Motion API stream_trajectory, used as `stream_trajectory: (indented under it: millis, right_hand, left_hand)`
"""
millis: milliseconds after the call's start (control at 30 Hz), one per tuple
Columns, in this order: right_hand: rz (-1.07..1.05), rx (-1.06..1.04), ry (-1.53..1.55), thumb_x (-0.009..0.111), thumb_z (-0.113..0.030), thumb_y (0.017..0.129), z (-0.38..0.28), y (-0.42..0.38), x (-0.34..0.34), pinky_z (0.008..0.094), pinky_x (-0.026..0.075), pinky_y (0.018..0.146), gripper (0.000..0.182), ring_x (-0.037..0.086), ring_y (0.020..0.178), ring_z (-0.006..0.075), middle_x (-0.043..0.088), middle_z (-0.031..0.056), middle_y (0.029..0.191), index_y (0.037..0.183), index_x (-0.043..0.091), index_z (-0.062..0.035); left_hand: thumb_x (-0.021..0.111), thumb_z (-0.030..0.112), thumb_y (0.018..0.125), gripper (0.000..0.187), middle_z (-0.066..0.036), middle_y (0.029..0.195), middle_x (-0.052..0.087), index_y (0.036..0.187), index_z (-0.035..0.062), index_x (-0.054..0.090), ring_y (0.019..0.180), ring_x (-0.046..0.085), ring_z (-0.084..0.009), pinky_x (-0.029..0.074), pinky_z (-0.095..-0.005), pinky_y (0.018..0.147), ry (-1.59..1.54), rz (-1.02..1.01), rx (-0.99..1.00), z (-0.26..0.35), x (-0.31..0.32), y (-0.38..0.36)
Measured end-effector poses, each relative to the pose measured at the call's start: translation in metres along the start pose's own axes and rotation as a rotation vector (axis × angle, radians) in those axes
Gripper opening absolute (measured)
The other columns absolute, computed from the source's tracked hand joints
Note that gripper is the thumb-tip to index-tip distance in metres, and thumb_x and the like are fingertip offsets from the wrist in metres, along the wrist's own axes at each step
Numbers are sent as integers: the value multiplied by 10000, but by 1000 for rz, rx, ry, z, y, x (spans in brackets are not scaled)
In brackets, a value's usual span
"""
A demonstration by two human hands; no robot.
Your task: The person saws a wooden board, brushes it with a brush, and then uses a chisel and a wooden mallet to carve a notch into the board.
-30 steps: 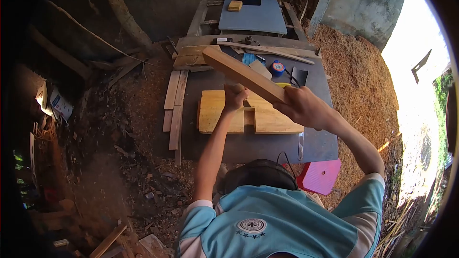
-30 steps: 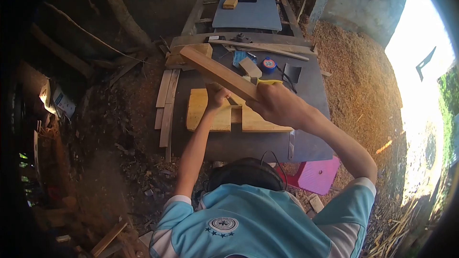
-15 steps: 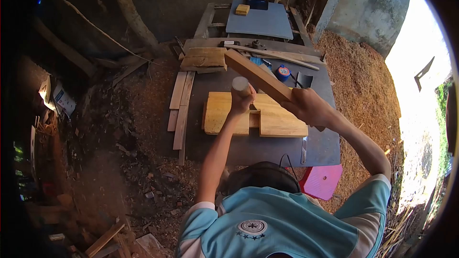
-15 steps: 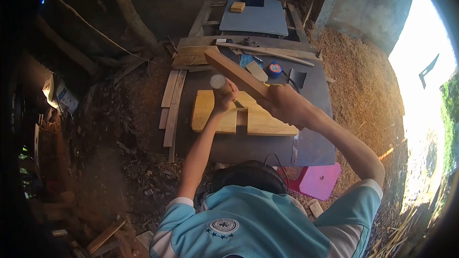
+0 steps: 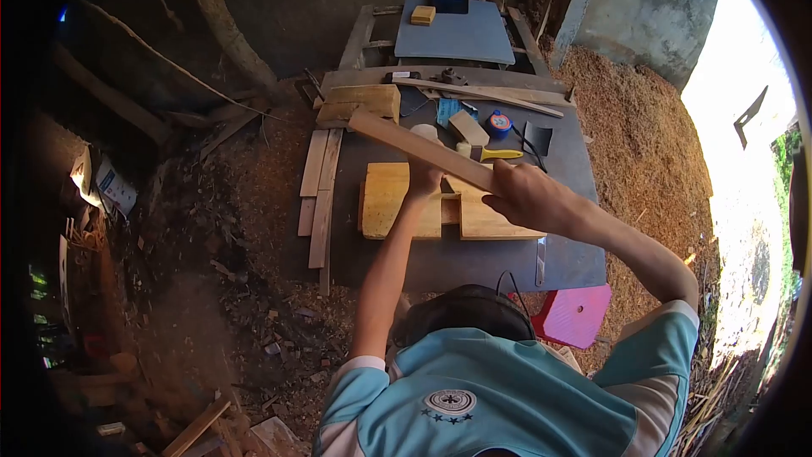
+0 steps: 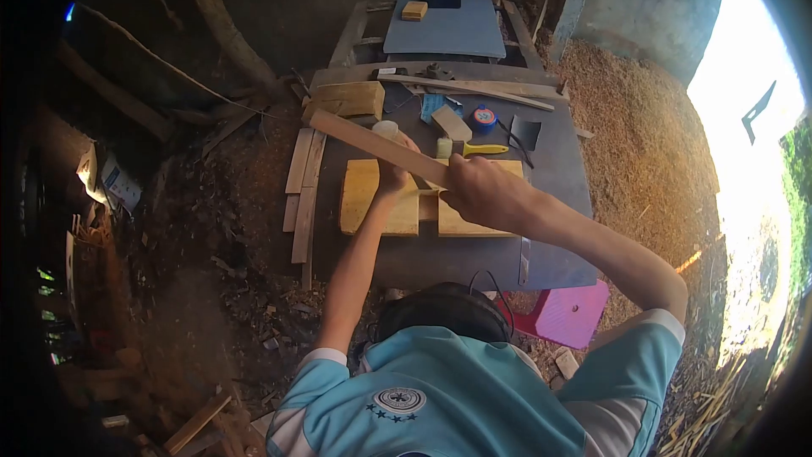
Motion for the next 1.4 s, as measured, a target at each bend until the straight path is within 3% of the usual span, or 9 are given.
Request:
stream_trajectory:
  millis: [133,433,567,600,733,1000,1100,1200,1400]
  right_hand:
    - [-100,-117,59,633,-222,802,-50,0,-22,416,422,535,302,552,610,382,539,203,627,783,476,35]
    - [790,-513,483,609,-218,840,-125,-23,-166,252,394,439,285,537,503,116,553,73,607,920,506,36]
    - [-141,169,-54,560,-222,838,-12,7,-12,451,479,572,318,608,699,389,586,256,719,968,492,61]
    - [-80,59,-65,594,-245,823,-3,2,7,435,449,577,308,579,652,379,561,205,661,860,493,43]
    - [-233,20,-88,624,-245,804,-48,-4,-22,409,451,557,293,585,629,339,559,200,662,816,525,31]
    - [763,-221,390,516,-288,892,-129,-35,-190,223,333,373,298,443,365,89,433,23,430,773,525,-15]
    - [911,-447,445,616,-220,825,-114,-33,-162,284,422,463,271,563,518,164,565,89,612,919,516,14]
    - [114,124,-21,629,-222,810,-7,7,-18,387,410,495,315,556,530,323,529,171,562,865,499,59]
    - [29,112,54,653,-282,786,-53,-8,-76,376,420,513,364,578,553,286,543,176,590,790,540,64]
  left_hand:
    - [591,60,739,63,-23,736,559,758,37,536,665,550,-102,426,-224,549,160,67,99,-27,-31,1]
    - [549,-4,680,81,-4,535,499,624,33,504,449,487,-80,381,-216,410,156,-183,183,51,37,-13]
    - [606,18,698,86,-2,585,524,713,44,525,478,498,-82,394,-220,431,214,-162,180,46,33,-13]
    - [633,56,727,118,-3,604,530,794,48,536,506,508,-82,414,-239,451,878,-242,717,13,21,-10]
    - [616,56,712,87,-4,605,537,757,44,543,519,516,-82,410,-238,473,448,-123,474,38,20,-16]
    - [552,-7,688,88,-47,541,493,720,23,477,436,469,-94,379,-223,402,238,-207,199,42,37,-12]
    - [566,-3,690,101,-48,546,497,713,36,475,430,470,-97,381,-221,399,256,-228,231,43,37,-11]
    - [577,3,699,114,-51,591,519,777,33,499,450,488,-99,392,-221,408,318,-143,163,41,32,-14]
    - [583,17,691,46,-6,572,527,679,34,542,472,500,-69,391,-214,425,257,-147,179,47,35,-10]
Point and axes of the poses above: each hand's wrist, its own y-axis towards the middle knuckle, its own x-axis out of the palm, z = x × y, the point moved 10 cm from there along y, towards the middle knuckle
